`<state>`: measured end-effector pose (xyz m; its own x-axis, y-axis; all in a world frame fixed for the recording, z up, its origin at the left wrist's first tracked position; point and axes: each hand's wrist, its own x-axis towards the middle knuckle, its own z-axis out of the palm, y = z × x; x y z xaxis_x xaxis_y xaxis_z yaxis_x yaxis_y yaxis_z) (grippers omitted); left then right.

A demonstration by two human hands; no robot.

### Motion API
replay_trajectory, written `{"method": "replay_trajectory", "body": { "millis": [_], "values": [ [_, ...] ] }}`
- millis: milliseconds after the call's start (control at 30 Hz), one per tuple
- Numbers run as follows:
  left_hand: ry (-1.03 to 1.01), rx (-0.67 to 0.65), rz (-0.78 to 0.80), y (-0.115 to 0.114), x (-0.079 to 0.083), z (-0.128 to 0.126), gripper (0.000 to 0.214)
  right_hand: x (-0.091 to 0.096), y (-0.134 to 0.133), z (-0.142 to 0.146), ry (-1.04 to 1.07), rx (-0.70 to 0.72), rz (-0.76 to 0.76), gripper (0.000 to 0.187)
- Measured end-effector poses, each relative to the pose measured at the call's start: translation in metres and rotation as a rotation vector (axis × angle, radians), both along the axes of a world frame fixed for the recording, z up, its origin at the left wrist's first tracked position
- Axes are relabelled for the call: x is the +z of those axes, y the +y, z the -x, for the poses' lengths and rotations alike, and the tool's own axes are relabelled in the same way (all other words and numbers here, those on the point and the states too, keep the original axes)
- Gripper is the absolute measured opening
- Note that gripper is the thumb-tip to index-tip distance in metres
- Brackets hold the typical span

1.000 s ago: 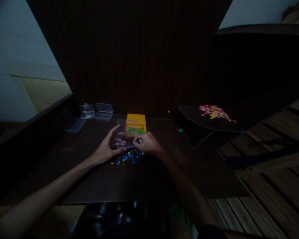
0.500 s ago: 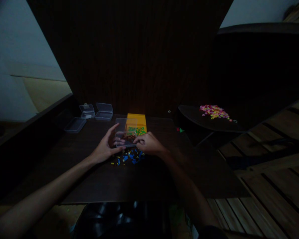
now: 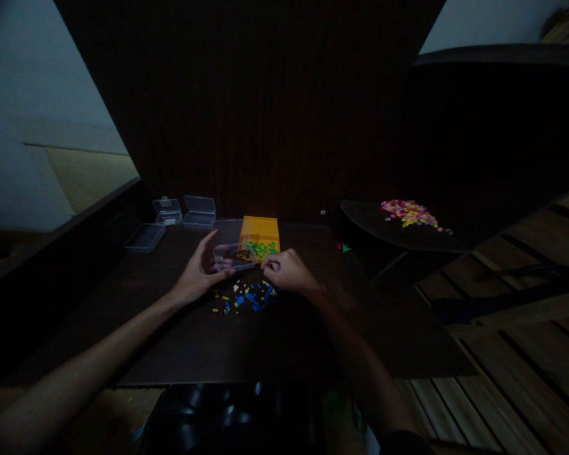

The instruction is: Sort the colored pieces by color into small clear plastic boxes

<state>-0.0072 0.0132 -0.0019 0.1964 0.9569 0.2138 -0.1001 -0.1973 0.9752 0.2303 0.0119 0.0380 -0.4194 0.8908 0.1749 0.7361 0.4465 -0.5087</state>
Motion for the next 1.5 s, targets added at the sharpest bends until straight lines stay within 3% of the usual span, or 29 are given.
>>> {"method": "replay_trajectory", "body": {
  "millis": [233,467,733,933,1067,1233,1500],
  "values": [
    [-0.012,0.009,-0.018,0.000,0.000,0.001,0.101,-0.016,0.002,0.009,-0.246,0.002,0.028,0.024],
    [0.002,0.009,-0.002,-0.002,0.003,0.000,0.103,-0.022,0.002,0.021,-0.299,-0.004,0.050,0.019],
    [-0.010,-0.019,-0.021,0.000,0.000,0.001,0.102,-0.020,0.006,0.012,-0.231,-0.037,0.014,0.015],
    [-0.012,-0.036,-0.022,-0.002,0.001,0.000,0.101,-0.001,0.011,-0.007,0.027,-0.064,-0.042,0.025],
    [-0.013,-0.060,-0.021,-0.004,0.002,-0.002,0.102,0.013,0.009,0.006,0.072,0.026,-0.066,0.024],
    [-0.037,-0.115,-0.015,-0.006,0.002,-0.004,0.101,0.028,0.010,0.038,-0.057,0.170,-0.102,0.020],
    [-0.060,-0.147,-0.016,-0.008,0.002,-0.005,0.099,0.034,0.024,0.055,-0.220,0.384,-0.040,0.017]
  ]
}}
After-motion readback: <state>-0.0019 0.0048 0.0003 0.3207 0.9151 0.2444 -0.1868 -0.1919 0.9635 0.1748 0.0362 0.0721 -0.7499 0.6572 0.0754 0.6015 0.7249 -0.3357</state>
